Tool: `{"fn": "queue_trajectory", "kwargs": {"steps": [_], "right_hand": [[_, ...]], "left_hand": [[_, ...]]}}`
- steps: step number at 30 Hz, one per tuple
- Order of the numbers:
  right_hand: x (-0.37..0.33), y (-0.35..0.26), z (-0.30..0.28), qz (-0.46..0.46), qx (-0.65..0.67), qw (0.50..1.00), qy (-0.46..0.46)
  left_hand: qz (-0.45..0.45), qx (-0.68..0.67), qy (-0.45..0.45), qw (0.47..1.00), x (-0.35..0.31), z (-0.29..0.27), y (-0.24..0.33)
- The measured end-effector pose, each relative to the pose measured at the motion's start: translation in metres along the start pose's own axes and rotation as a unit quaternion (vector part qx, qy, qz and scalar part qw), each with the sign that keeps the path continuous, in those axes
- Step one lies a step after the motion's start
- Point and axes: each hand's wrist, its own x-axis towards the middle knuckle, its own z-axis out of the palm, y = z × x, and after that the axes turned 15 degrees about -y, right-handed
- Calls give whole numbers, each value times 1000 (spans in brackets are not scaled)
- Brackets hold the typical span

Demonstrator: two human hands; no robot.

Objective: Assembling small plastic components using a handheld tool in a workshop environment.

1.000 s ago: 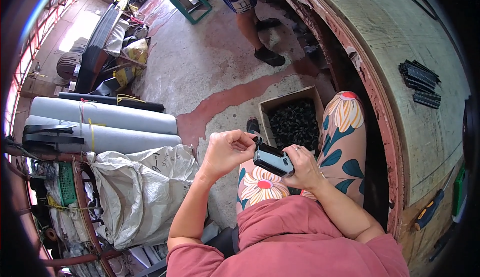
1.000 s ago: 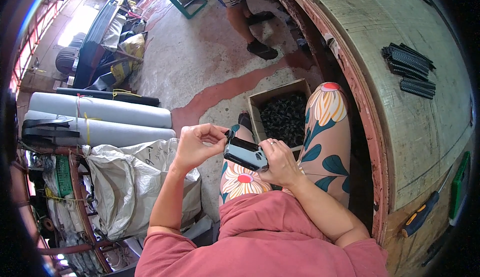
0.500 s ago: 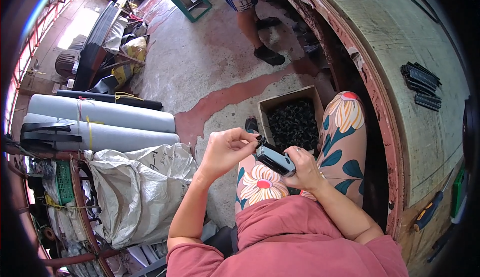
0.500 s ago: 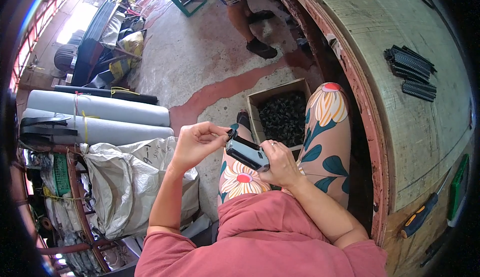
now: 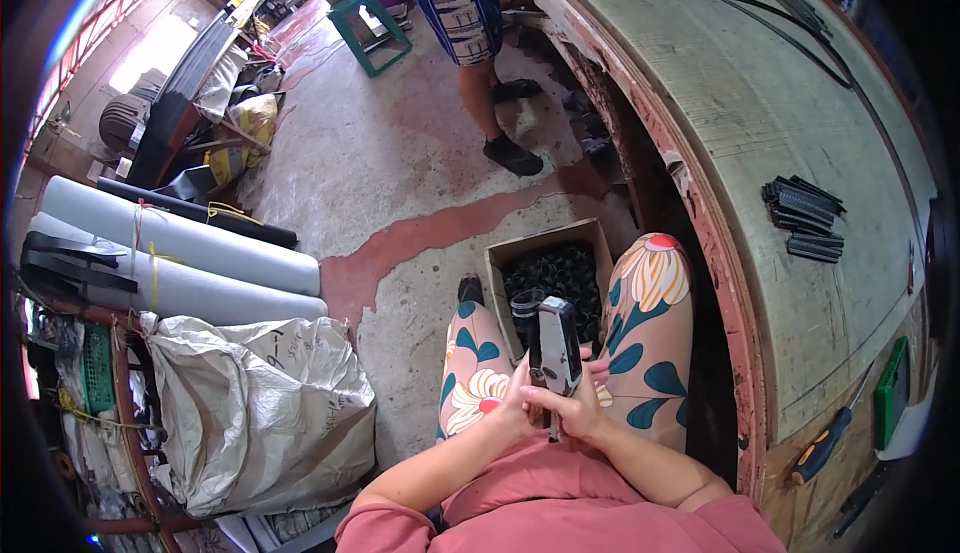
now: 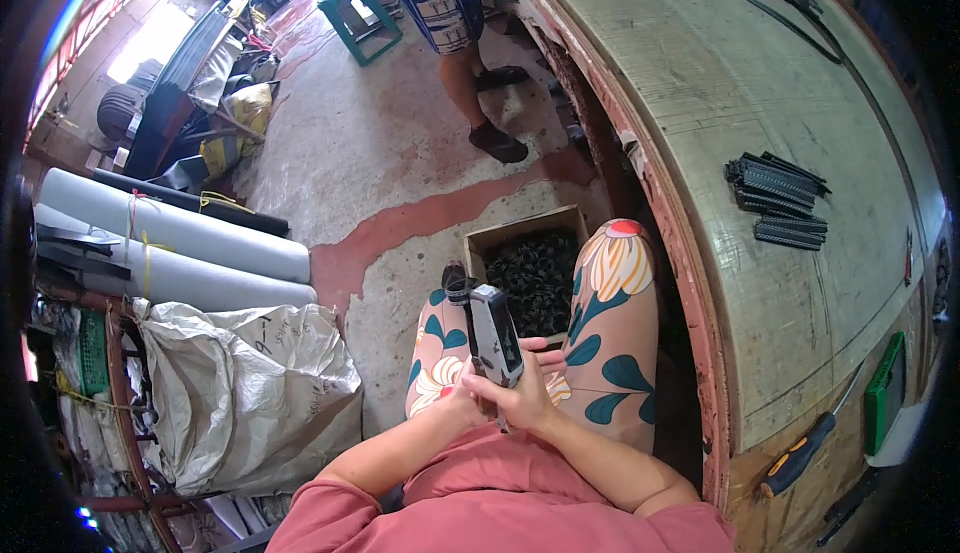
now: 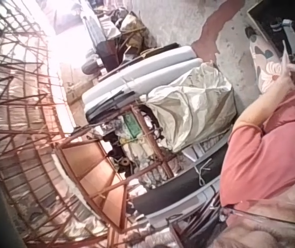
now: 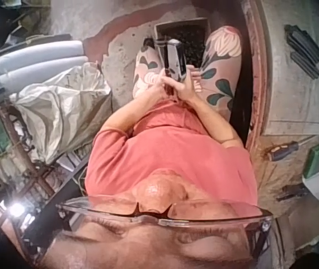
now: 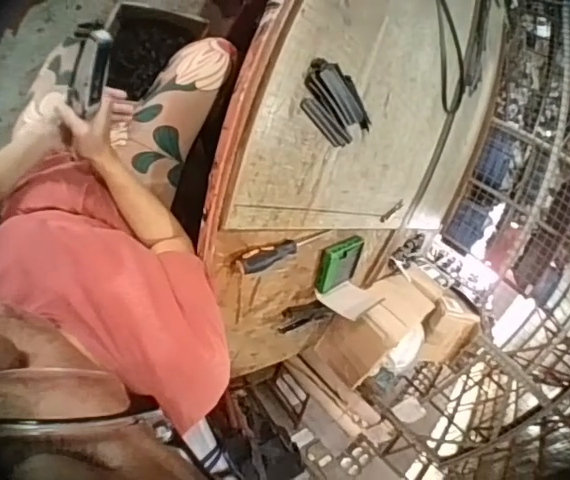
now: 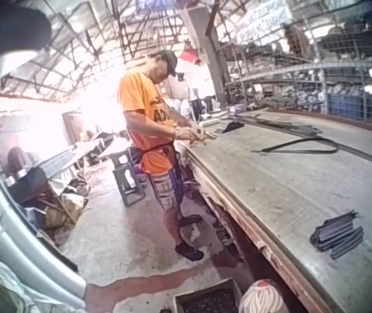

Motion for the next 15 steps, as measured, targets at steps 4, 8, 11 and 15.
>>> {"fn": "queue_trajectory", "kwargs": {"steps": [4,8,11,15], "right_hand": [[4,-9,4,-16,-27,999,36],[13,-4,-7,-36,-28,996,81],[21,2,-24,-13,32,997,67],[22,11,-29,23,14,997,69]], "left_hand": [[200,141,90,965,20,-23,-51],[77,220,40,972,11,-3,34],[83,293,50,951,31,24,73],[71,274,-20,959,41,37,106]]}}
